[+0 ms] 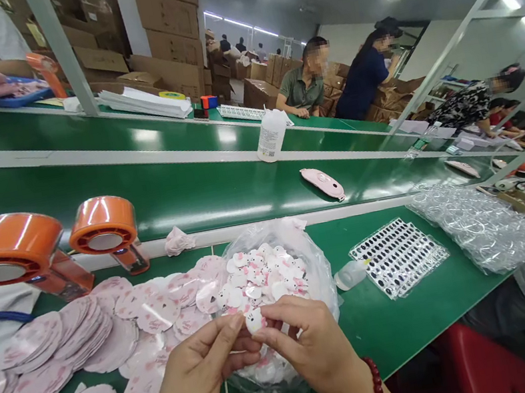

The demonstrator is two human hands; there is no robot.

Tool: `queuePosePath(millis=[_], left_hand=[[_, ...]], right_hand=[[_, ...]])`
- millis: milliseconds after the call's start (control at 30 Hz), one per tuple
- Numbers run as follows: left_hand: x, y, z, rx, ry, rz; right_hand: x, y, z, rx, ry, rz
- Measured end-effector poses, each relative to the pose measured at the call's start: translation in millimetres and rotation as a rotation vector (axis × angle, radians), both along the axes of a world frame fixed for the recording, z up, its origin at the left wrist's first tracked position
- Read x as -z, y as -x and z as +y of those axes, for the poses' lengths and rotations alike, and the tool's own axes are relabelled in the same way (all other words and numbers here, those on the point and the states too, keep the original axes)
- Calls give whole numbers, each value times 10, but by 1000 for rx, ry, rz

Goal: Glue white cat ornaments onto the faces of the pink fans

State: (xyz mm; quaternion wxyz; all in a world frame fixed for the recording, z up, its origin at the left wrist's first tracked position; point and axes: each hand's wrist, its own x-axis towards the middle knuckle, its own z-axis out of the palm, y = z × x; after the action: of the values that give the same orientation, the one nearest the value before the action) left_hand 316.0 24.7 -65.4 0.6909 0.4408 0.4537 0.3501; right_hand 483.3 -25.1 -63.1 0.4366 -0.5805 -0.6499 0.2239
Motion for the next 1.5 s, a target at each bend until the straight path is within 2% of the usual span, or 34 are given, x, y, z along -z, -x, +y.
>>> queuePosePath(millis=[100, 200, 267, 367, 500, 600, 667, 733, 800, 867, 1033, 1133, 1267, 1400, 1500], left_hand=[[8, 24, -6, -26, -23, 50], [50, 153, -32, -74, -87, 175], [114, 278, -67, -89, -243, 359], [250, 431, -132, -52, -565, 637], [360, 468, -189, 7, -863, 779], [312, 428, -186, 16, -1072, 809], [238, 407, -174, 74, -1180, 824], [167, 395, -164, 117, -1260, 856], [123, 385, -163, 120, -1305, 884], [115, 374, -165, 133, -1315, 903], [203, 371, -179, 186, -1224, 951], [275, 389, -185, 161, -1156, 965], [325, 384, -179, 96, -1178, 987], [283, 348, -161, 100, -1213, 985], [203, 328, -137, 110, -1343, 999]], right_hand=[[-19, -25, 16, 47, 9, -50], [3, -94, 60, 134, 26, -217], [32, -140, 88, 172, 39, -319], [58, -136, 104, 190, 41, -422], [18, 43, 92, 4, 49, -463], [-24, 187, 104, -129, 75, -527], [-38, 230, 124, -127, 102, -580], [-44, 230, 147, -63, 132, -620], [-46, 217, 166, -16, 152, -641], [-47, 216, 179, -26, 157, -648], [-44, 274, 210, -96, 195, -664], [-27, 292, 224, -72, 242, -588], [14, 276, 197, -42, 226, -449], [14, 188, 135, -2, 220, -400], [-33, 76, 114, 33, 205, -423]])
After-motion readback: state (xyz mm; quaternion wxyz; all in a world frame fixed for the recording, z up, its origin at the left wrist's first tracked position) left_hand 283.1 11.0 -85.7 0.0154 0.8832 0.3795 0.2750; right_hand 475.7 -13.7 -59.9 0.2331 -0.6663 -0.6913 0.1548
